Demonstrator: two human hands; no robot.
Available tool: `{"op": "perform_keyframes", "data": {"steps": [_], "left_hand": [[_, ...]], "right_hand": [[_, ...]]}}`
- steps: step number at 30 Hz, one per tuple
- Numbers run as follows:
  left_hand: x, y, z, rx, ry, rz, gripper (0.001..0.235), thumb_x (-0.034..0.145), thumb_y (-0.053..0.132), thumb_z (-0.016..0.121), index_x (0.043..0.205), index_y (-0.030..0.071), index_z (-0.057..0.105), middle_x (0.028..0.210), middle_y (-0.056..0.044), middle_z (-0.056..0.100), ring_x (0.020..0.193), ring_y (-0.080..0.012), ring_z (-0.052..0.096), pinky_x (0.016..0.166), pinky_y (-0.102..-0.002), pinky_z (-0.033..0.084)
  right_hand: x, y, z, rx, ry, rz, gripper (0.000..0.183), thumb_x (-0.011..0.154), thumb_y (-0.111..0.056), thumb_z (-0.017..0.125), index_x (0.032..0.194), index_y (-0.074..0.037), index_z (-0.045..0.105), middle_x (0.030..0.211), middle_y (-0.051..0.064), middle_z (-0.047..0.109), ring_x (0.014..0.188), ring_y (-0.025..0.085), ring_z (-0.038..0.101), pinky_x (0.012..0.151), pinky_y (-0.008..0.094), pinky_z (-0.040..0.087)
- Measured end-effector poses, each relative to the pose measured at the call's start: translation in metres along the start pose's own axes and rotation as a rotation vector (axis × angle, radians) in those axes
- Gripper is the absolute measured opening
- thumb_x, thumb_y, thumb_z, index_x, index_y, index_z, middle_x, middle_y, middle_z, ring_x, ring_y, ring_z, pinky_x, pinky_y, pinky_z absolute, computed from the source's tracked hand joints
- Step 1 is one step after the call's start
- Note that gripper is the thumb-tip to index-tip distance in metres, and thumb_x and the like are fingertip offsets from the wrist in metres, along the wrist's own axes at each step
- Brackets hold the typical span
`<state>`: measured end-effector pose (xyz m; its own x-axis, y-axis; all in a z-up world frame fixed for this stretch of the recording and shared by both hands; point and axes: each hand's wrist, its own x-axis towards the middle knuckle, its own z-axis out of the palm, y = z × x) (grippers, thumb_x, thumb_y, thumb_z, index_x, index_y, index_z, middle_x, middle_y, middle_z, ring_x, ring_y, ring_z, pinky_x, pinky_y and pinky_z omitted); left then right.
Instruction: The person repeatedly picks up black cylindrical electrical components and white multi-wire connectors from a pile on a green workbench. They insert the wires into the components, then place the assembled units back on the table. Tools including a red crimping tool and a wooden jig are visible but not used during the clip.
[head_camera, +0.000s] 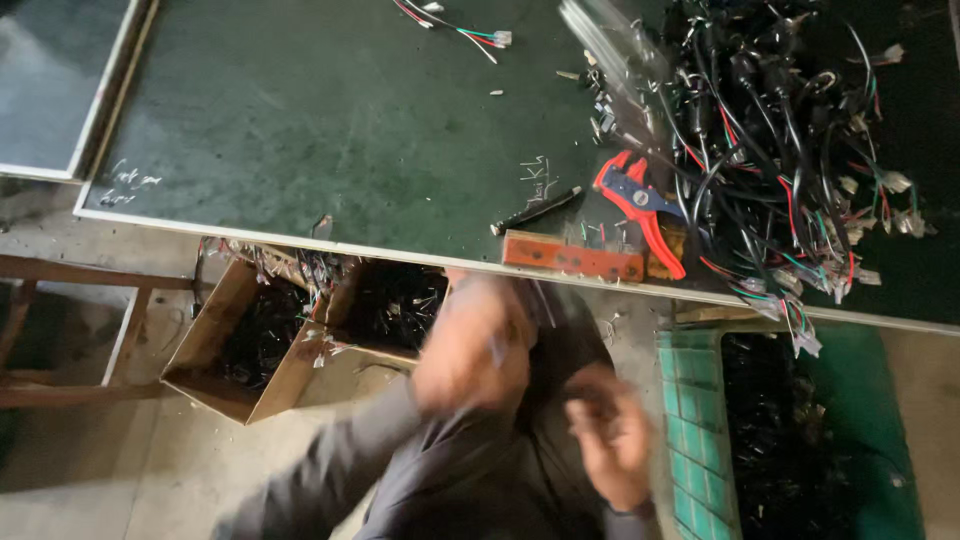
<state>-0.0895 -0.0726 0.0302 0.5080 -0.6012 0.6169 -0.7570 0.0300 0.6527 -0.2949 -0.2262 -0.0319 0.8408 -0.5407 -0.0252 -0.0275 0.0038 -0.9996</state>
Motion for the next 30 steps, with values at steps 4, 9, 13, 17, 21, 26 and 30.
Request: {"op": "perform_keyframes", "data": {"steps": [4,9,13,17,21,26,30], "left_hand": [[-0.067,0.048,-0.006,-0.465,-0.406,-0.559,0.037,0.078,0.003,0.074,0.113,0.004,0.063,0.097,-0.009,0.063,0.091,-0.0250,0.062,0.076,-0.034,0.050],[-0.077,0.047,-0.014,-1.068,0.213,-1.065,0.031,0.090,-0.001,0.071,0.120,0.000,0.061,0.099,0.000,0.063,0.093,-0.0115,0.058,0.082,-0.029,0.049],[-0.065,0.044,-0.014,-1.138,0.352,-1.142,0.035,0.084,0.001,0.058,0.118,0.007,0.058,0.103,0.001,0.068,0.096,-0.0086,0.063,0.084,-0.024,0.051],[-0.055,0.048,-0.009,-1.119,0.032,-0.932,0.027,0.089,0.004,0.059,0.116,0.007,0.053,0.090,-0.002,0.060,0.074,-0.0092,0.055,0.064,-0.025,0.046],[-0.041,0.054,-0.004,-0.913,-0.236,-1.002,0.025,0.108,0.025,0.061,0.100,0.001,0.058,0.072,0.000,0.051,0.062,-0.0081,0.045,0.054,-0.025,0.036],[-0.023,0.054,-0.002,-0.758,-0.314,-0.991,0.032,0.104,0.027,0.058,0.086,0.001,0.065,0.067,0.002,0.055,0.063,-0.0058,0.048,0.055,-0.026,0.039],[-0.030,0.055,0.007,-0.746,-0.363,-0.984,0.026,0.097,0.015,0.054,0.078,-0.001,0.061,0.065,0.000,0.058,0.062,-0.0077,0.052,0.056,-0.029,0.044]], "right_hand": [[0.011,-0.036,-0.034,0.601,0.200,0.132,0.045,0.104,-0.040,0.048,0.139,-0.012,0.056,0.102,0.007,0.069,0.065,0.011,0.056,0.048,0.023,0.043],[0.013,-0.038,-0.026,0.384,0.196,0.009,0.045,0.115,-0.043,0.040,0.117,-0.003,0.060,0.065,0.004,0.052,0.055,0.008,0.041,0.050,0.022,0.031],[0.007,-0.033,-0.002,-0.038,-0.114,0.155,0.041,0.109,-0.035,0.040,0.100,-0.001,0.062,0.059,0.003,0.051,0.053,0.011,0.043,0.049,0.027,0.034],[0.007,-0.034,0.016,-0.225,-0.201,0.182,0.040,0.108,-0.032,0.039,0.098,-0.003,0.065,0.057,0.001,0.049,0.053,0.010,0.045,0.051,0.027,0.036],[0.005,-0.028,0.024,-0.315,-0.244,0.262,0.042,0.106,-0.032,0.040,0.098,-0.006,0.071,0.056,0.001,0.048,0.051,0.011,0.044,0.050,0.028,0.035],[0.005,-0.009,0.019,-0.143,-0.174,0.413,0.041,0.107,-0.032,0.041,0.099,-0.004,0.070,0.060,0.001,0.052,0.053,0.010,0.044,0.050,0.028,0.034],[-0.009,0.007,0.009,-0.011,-0.159,0.335,0.037,0.106,-0.029,0.043,0.104,-0.002,0.069,0.066,0.000,0.058,0.057,0.009,0.049,0.052,0.026,0.038]]}}
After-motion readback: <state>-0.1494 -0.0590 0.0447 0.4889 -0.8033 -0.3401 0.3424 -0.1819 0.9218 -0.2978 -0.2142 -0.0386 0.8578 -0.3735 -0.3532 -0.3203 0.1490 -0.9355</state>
